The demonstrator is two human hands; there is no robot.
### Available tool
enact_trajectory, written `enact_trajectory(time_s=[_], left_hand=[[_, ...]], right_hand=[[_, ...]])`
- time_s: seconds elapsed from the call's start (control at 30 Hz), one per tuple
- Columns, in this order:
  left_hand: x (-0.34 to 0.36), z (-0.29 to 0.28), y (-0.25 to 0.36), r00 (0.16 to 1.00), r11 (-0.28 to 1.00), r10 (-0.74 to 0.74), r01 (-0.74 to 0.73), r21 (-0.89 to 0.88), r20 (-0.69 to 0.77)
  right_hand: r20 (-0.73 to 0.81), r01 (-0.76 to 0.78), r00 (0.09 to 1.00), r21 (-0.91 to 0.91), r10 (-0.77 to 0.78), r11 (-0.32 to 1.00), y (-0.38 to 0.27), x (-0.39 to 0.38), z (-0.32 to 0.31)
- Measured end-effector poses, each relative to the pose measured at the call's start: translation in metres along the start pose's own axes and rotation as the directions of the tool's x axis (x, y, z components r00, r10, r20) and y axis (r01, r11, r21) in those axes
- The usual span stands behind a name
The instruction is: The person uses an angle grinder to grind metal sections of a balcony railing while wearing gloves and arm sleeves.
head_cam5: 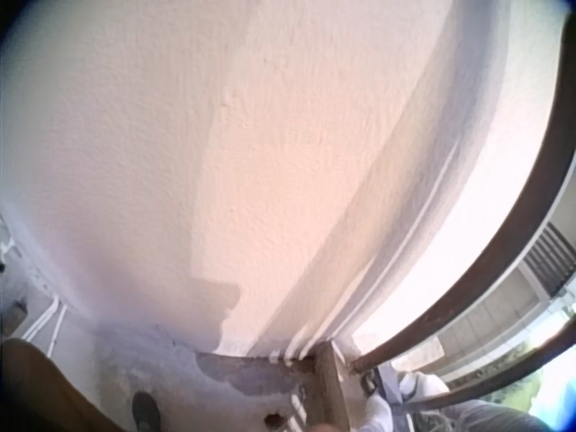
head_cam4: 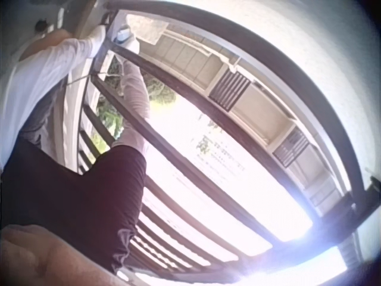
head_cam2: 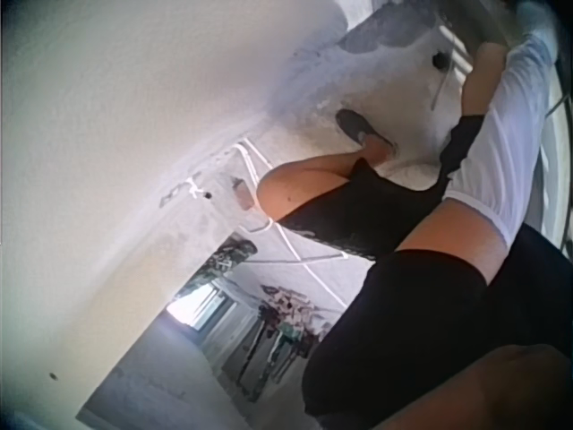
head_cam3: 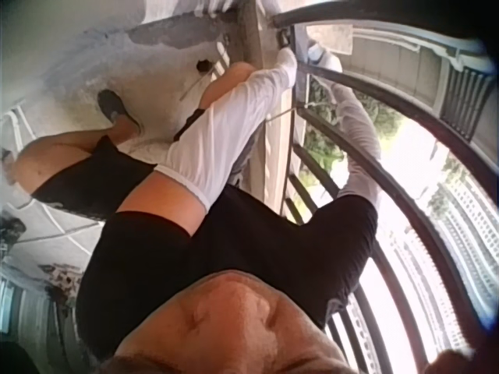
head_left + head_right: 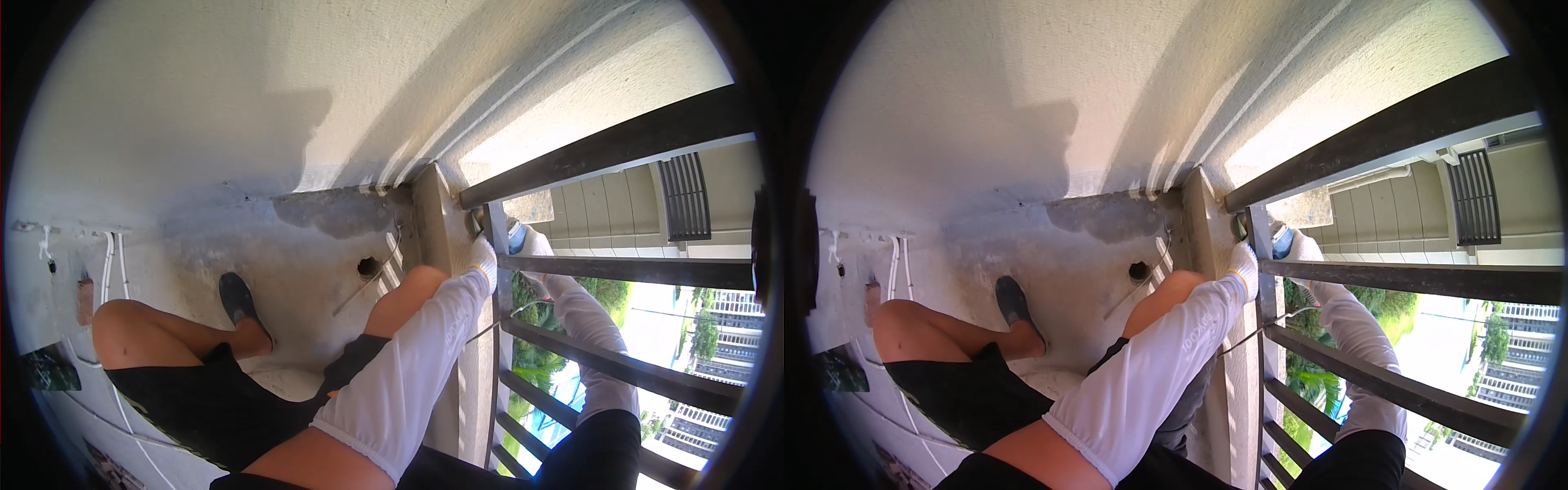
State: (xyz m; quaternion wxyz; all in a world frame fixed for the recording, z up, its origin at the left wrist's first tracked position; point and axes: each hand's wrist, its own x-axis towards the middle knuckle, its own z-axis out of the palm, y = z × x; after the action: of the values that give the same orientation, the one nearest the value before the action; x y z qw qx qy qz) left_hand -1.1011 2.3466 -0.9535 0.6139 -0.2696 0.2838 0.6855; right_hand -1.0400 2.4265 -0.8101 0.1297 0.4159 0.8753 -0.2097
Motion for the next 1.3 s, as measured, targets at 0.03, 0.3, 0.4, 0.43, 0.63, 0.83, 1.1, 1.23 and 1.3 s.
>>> enact_trajectory(time_s=[0.03, 0.3, 0.4, 0.43, 0.63, 0.83, 1.1, 1.23, 1.3], left_hand=[[0.002, 0.0, 0.0, 1.0, 1.0, -0.007, 0.007, 0.024, 0.01], [0.197, -0.147, 0.029, 0.527, 0.676, 0.614, -0.735, -0.047, 0.587], [0.196, -0.12, -0.019, 0.69, 0.842, 0.485, -0.534, -0.075, 0.538], [0.166, -0.091, -0.062, 0.798, 0.955, 0.294, -0.264, -0.133, 0.527], [-0.015, 0.009, -0.008, 0.886, -0.596, -0.167, 0.258, -0.76, 0.431], [-0.033, 0.016, 0.036, 0.918, -0.994, -0.081, -0.047, -0.096, 0.387], [-0.035, 0.021, 0.025, 0.901, -0.989, -0.148, -0.122, -0.088, 0.407], [-0.004, 0.0, 0.016, 0.871, -0.995, -0.095, -0.075, -0.06, 0.483], [0.026, -0.025, 0.044, 0.853, -0.896, -0.033, 0.206, -0.394, 0.522]], right_hand=[[0.002, -0.001, 1.0, 0.002, 0.001, 1.0, 0.0, -0.001, -0.003], [0.045, 0.211, 0.976, 0.028, -0.212, 0.977, -0.108, 0.03, -0.009], [0.023, 0.156, 0.987, 0.04, -0.157, 0.987, -0.07, 0.016, -0.012], [0.025, 0.026, 0.999, 0.013, -0.026, 1.0, -0.03, 0.001, -0.015], [0.036, -0.13, 0.991, -0.021, 0.131, 0.991, -0.002, -0.023, -0.027], [-0.042, -0.04, 0.998, -0.003, 0.04, 0.999, -0.012, -0.006, -0.018], [-0.034, -0.115, 0.993, 0.004, 0.116, 0.993, -0.007, -0.018, -0.03], [-0.03, -0.104, 0.994, 0.018, 0.104, 0.994, 0.0, -0.012, -0.026], [-0.032, -0.006, 0.999, 0.036, 0.007, 0.999, -0.031, 0.006, -0.026]])
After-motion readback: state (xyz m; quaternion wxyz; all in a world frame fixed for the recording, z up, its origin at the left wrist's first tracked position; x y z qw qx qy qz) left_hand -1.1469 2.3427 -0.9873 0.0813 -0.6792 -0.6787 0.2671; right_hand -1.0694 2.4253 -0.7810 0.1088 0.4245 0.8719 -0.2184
